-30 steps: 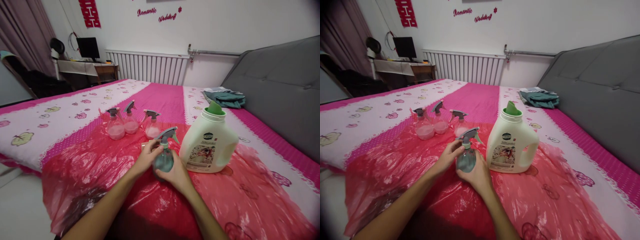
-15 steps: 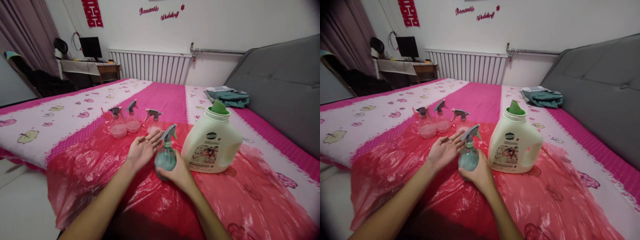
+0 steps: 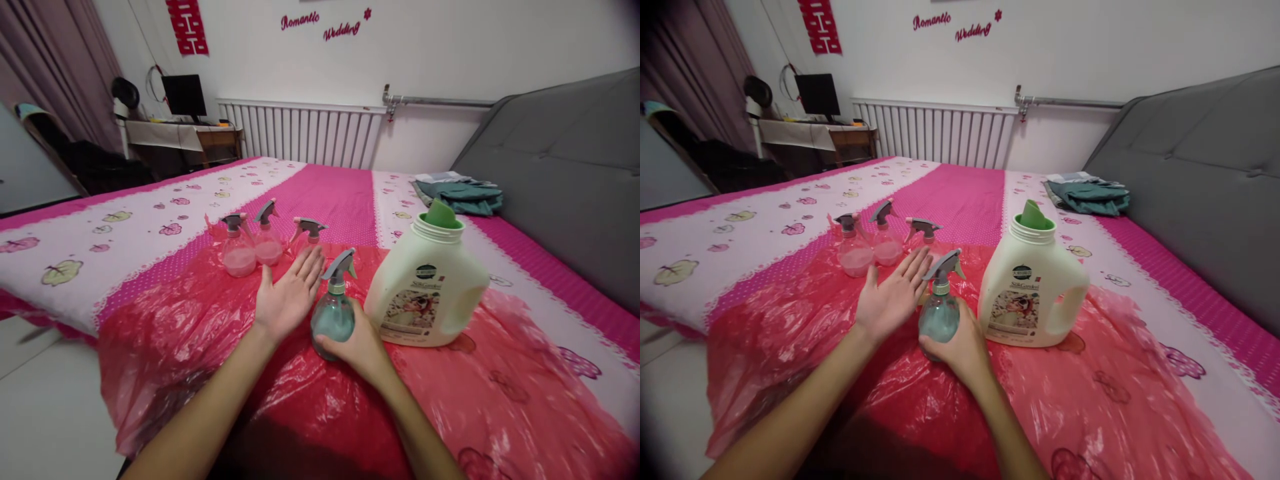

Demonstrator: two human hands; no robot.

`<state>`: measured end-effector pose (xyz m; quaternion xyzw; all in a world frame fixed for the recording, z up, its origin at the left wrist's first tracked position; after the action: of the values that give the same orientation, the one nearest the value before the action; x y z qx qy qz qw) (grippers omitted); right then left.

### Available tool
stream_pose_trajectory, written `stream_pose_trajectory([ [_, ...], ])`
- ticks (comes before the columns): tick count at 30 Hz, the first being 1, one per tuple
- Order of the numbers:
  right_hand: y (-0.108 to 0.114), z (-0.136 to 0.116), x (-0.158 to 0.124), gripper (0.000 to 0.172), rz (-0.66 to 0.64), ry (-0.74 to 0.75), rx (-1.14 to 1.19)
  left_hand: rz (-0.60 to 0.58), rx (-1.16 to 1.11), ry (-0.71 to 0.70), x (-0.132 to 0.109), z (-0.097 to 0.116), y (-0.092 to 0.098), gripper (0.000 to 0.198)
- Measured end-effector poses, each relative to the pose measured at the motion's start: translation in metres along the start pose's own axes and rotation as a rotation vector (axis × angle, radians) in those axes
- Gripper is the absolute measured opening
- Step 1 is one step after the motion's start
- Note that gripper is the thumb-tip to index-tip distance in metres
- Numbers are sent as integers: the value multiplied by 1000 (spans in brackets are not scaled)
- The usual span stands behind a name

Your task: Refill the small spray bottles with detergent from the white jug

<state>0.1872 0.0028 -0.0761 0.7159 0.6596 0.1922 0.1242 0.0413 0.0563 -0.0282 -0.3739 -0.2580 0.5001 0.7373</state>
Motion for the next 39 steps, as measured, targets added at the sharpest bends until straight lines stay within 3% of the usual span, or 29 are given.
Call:
stream_pose_trajectory([
  [5, 0, 1, 0, 84, -2, 6, 4, 53, -57, -133, 2, 10, 8, 81],
  [22, -3, 4, 1, 83, 6, 30, -2, 35, -73, -31, -4, 6, -5, 86],
  [31, -2, 6, 1, 84, 13, 34, -12, 81, -34, -4, 0, -2, 2, 79],
  [39, -3, 7, 0, 84, 1, 37, -12, 195, 110, -26, 8, -4, 21, 70],
])
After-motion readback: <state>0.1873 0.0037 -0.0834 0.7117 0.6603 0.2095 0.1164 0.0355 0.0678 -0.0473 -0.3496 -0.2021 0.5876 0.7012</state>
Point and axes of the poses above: each hand's wrist, its own x-axis towards the middle knuckle, its own y-axis out of the back of the hand, z = x × y, the point moved 6 cm from there along x, towards the middle knuckle, and after that the axes turned 2 degrees about y, right-handed, at the moved point
